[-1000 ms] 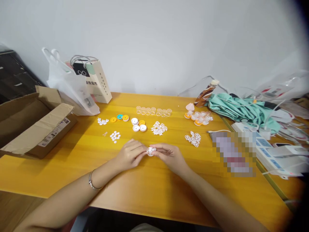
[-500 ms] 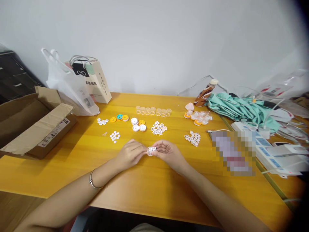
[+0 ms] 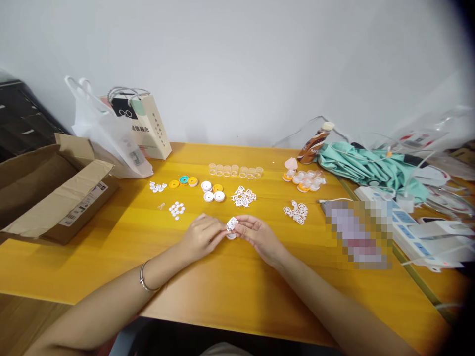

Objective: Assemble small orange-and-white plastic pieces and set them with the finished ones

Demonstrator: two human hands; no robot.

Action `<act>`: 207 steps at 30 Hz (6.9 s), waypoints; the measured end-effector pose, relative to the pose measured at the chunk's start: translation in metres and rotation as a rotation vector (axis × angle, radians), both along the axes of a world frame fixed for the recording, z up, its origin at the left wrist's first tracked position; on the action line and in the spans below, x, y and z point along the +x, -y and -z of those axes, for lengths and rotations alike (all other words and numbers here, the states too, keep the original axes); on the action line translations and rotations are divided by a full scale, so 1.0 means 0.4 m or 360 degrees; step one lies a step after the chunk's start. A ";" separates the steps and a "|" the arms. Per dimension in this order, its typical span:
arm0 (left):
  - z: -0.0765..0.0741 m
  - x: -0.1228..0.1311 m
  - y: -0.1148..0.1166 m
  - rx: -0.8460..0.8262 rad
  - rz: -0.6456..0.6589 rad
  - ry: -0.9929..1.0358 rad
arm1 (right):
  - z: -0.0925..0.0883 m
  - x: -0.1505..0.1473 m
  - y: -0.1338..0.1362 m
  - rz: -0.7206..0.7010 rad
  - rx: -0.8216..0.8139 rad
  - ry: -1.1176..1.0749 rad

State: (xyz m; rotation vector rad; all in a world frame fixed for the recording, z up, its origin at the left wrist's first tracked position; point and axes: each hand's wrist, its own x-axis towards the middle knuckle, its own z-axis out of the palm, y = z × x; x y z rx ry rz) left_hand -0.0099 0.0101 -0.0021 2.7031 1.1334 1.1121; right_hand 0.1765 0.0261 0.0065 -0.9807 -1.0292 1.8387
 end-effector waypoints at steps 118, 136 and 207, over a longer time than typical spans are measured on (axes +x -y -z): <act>0.041 0.070 -0.010 -0.1919 0.0144 0.1819 | 0.085 0.099 -0.434 0.1140 0.1032 0.1032; 0.011 0.061 0.006 -0.1716 0.0208 0.1859 | -0.010 0.012 -0.006 0.0452 0.0908 0.0090; -0.010 0.068 0.022 -0.1595 0.0161 0.1778 | 0.024 -0.037 0.033 0.0492 0.0628 -0.0007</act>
